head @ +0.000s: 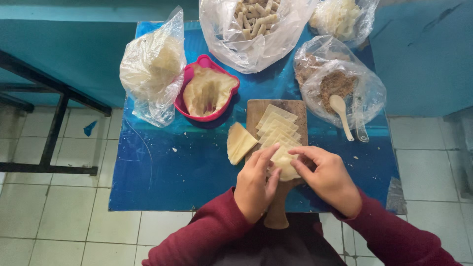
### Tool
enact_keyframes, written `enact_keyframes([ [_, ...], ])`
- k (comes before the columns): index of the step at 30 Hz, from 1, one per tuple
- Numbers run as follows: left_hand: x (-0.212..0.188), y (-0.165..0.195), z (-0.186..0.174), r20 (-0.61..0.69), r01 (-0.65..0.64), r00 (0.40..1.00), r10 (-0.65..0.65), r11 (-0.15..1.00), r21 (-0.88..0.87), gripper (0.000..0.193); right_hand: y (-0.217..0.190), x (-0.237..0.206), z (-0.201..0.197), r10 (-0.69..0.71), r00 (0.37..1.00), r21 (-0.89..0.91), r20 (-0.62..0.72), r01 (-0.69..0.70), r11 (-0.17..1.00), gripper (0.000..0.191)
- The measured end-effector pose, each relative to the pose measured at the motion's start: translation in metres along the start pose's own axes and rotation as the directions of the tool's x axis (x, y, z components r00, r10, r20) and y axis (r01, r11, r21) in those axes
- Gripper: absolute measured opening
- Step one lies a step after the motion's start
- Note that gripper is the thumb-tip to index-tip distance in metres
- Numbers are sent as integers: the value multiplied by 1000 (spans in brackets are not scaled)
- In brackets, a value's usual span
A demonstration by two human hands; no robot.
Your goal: The person folds thin square pastry wrappers by hand on a small wooden board, pressing and arranging folded pieces into an overlapping fan-shaped stack. They occasionally spoon brown filling from a plastic bag onto a wrapper and pinch dough pieces from a bag while continuing to fold and stack the wrappers.
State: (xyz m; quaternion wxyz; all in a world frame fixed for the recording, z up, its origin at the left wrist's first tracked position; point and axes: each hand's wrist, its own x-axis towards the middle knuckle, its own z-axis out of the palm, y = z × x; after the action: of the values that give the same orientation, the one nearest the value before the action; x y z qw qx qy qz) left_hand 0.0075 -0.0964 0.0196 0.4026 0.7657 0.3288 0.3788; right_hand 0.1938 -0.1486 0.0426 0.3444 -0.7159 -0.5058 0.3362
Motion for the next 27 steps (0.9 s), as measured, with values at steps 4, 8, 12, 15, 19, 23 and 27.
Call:
enact_keyframes([
  [4, 1, 5, -2, -53, -101, 993, 109, 985, 139, 56, -5, 1, 6, -24, 999, -109, -45, 19, 994, 24],
  [8, 4, 6, -17, -78, -118, 987, 143, 958, 261, 39, -2, -1, 8, -152, 985, -177, -79, 136, 975, 19],
  [12, 12, -10, -41, -83, -101, 984, 157, 881, 461, 34, -3, -2, 3, -259, 965, -281, -27, 242, 929, 13],
  [15, 18, -28, -48, -59, -35, 996, 74, 866, 499, 31, -11, -2, -5, -325, 944, -321, -49, 293, 901, 12],
  [19, 20, -46, -43, 26, -25, 1000, 13, 846, 532, 18, -24, -1, -21, -244, 963, -295, -117, 201, 934, 15],
  [23, 31, -54, -47, -34, 7, 999, 11, 883, 470, 22, -32, 1, -26, -273, 954, -280, -124, 230, 932, 17],
  [27, 54, -56, -91, -32, 172, 984, -176, 981, -94, 25, -34, 4, -30, -200, 973, -268, -113, 164, 949, 19],
])
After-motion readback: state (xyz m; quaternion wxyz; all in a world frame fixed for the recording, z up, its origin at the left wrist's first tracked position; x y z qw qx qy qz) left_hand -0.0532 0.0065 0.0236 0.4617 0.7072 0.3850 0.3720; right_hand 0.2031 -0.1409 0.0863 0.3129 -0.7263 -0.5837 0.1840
